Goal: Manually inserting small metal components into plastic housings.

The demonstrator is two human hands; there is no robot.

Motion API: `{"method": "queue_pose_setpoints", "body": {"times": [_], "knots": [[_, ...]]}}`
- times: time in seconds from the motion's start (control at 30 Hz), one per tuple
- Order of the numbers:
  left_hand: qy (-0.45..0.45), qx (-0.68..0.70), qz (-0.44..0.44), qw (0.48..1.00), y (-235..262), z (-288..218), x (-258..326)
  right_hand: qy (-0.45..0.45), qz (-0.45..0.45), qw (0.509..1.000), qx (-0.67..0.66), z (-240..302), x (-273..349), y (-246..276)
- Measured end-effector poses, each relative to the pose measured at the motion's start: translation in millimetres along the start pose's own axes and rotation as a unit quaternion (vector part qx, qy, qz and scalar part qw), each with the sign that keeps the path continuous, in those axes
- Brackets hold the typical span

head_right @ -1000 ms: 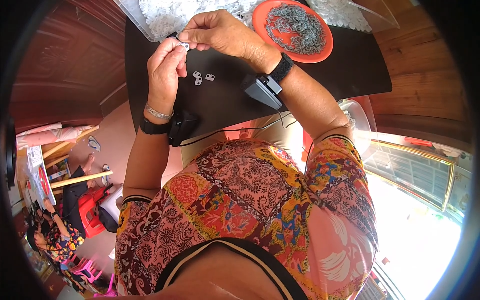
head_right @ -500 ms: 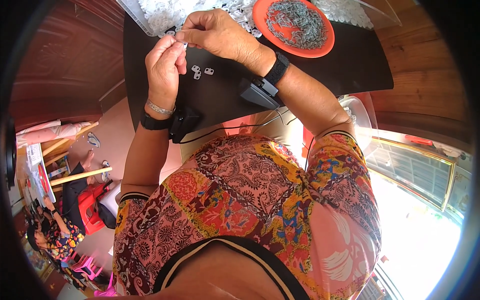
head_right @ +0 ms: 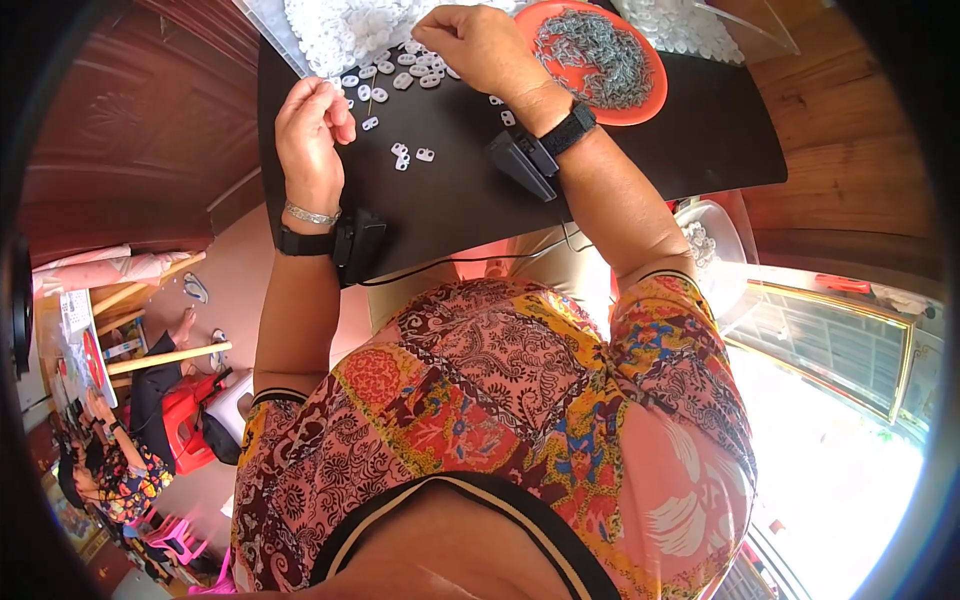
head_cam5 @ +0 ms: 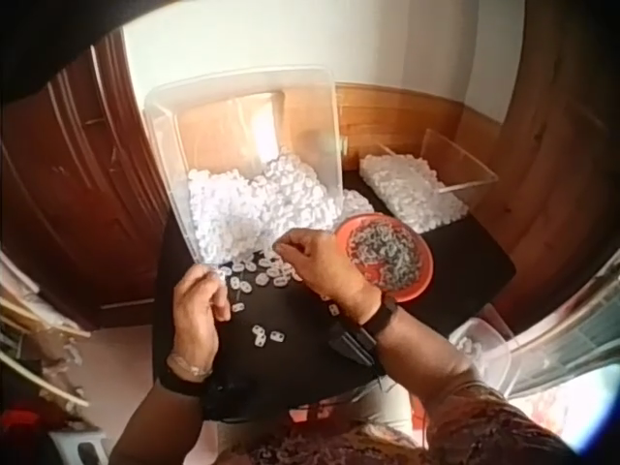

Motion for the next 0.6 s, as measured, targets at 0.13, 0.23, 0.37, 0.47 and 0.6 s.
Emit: {"method": "queue_pose_setpoints", "body": {"times": [0.13,0.23,0.37,0.47,0.6], "knots": [[-0.001,0.003,-0.012,1.0,3,-1,0,0.116,0.037,0.984,0.128,-3,3,-25],[-0.003,0.004,-0.012,1.0,3,0,-1,0.178,0.076,0.96,0.203,4,9,-45],[-0.002,0.005,-0.008,1.0,1,5,-2,0.209,0.1,0.936,0.265,-13,16,-61],[0.005,0.009,-0.003,1.0,0,7,-2,0.175,0.13,0.941,0.259,-12,14,-59],[-0.002,0.006,0.002,1.0,-4,4,0,0.147,0.124,0.951,0.243,-10,13,-52]]}}
Point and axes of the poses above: each hand's wrist, its own x-axis away from the middle knuckle, its own y-axis out of the back of the hand, z = x × y, the point moved 8 cm from there along -x, towards the middle knuckle, and after that the axes turned 5 degrees about -z, right-handed, at the moved point
